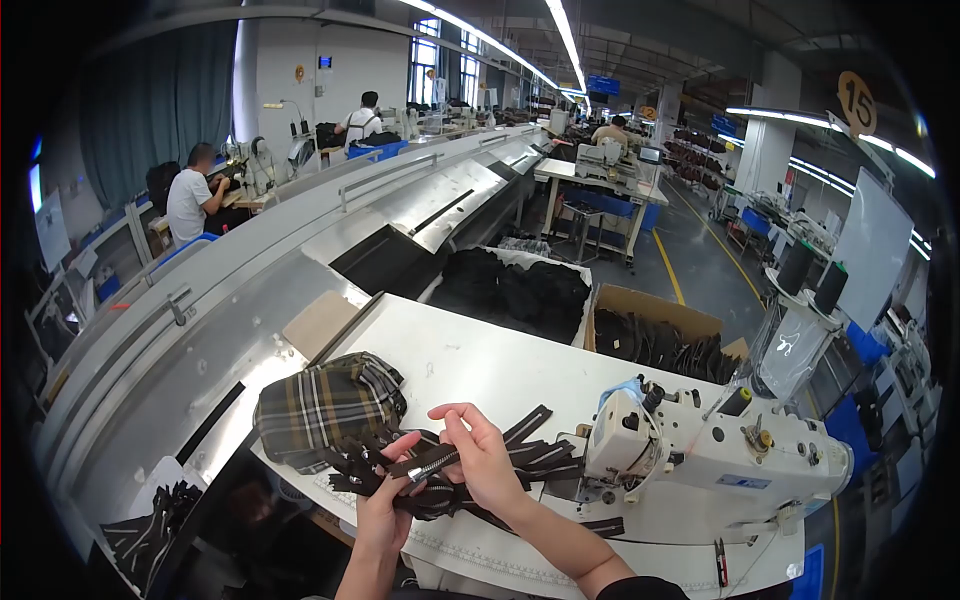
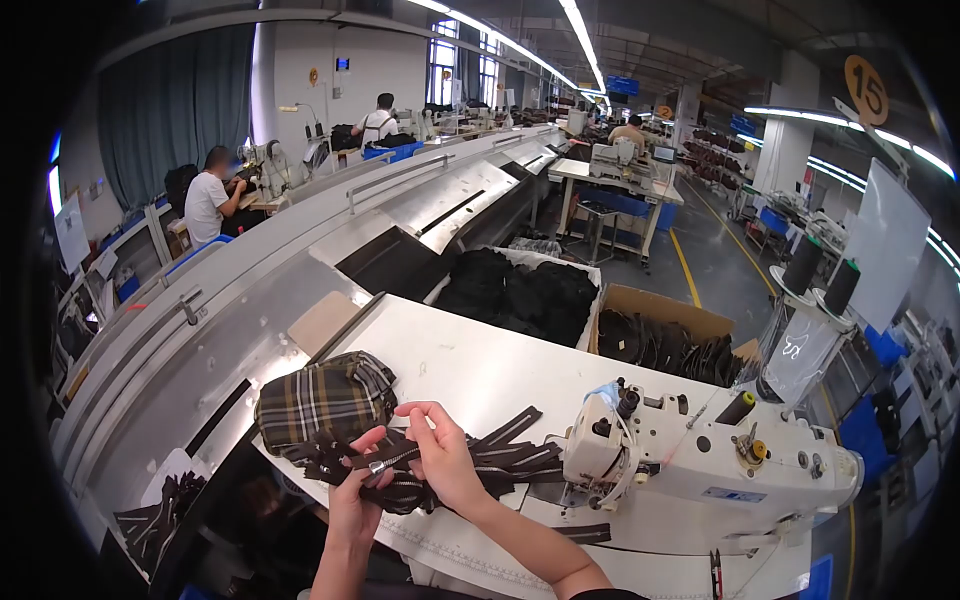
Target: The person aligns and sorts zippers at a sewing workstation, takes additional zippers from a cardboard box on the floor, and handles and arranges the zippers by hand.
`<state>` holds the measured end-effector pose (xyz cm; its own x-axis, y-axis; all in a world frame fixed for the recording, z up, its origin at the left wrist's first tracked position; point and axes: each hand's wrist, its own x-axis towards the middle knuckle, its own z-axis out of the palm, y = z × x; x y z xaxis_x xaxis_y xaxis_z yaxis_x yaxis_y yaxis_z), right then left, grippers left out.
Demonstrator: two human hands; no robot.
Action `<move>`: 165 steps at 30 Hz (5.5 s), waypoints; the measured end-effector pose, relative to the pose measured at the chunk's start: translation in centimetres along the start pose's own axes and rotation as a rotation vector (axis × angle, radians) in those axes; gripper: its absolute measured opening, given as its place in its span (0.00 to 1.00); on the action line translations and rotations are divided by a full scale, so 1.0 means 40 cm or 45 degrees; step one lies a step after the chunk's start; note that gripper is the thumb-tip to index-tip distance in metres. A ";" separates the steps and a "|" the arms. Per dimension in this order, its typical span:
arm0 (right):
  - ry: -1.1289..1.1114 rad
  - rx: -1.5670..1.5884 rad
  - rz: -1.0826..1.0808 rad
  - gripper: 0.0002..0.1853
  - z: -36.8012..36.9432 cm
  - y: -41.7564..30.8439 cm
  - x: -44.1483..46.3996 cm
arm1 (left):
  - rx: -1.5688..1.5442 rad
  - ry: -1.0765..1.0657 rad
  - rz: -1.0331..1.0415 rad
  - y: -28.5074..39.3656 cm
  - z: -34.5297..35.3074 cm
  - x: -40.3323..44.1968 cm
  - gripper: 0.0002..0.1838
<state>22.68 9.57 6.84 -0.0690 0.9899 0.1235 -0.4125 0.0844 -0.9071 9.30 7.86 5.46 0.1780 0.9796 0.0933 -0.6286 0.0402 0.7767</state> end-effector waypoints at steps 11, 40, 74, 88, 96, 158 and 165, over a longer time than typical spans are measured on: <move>-0.314 -0.360 -0.037 0.17 -0.050 0.066 0.068 | 0.398 -0.196 0.428 -0.002 0.020 0.029 0.16; -0.131 -1.059 -0.037 0.14 -0.119 0.145 0.125 | 1.955 1.087 0.529 0.945 -0.330 -0.231 0.19; -0.202 -2.029 -0.162 0.29 -0.075 0.174 0.140 | 2.515 0.920 0.187 0.449 -0.800 -0.316 0.49; -0.057 -1.729 0.161 0.13 -0.115 0.235 0.051 | 1.005 -0.202 -0.053 0.056 -0.280 -0.197 0.11; -0.530 -0.338 0.370 0.07 -0.063 0.016 -0.085 | -0.299 -0.191 -0.500 -0.052 -0.150 -0.125 0.25; -0.300 -0.145 0.307 0.06 0.105 0.006 -0.093 | 0.066 0.382 0.276 0.067 -0.059 -0.135 0.03; -0.412 -0.387 -0.120 0.14 0.071 0.058 -0.058 | -0.652 -0.034 0.170 0.105 -0.082 -0.151 0.17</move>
<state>19.29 7.14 5.61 -0.3444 0.8940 0.2866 -0.1487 0.2495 -0.9569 3.11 2.75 6.10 0.0861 0.9777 0.1914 -0.9351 0.0131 0.3541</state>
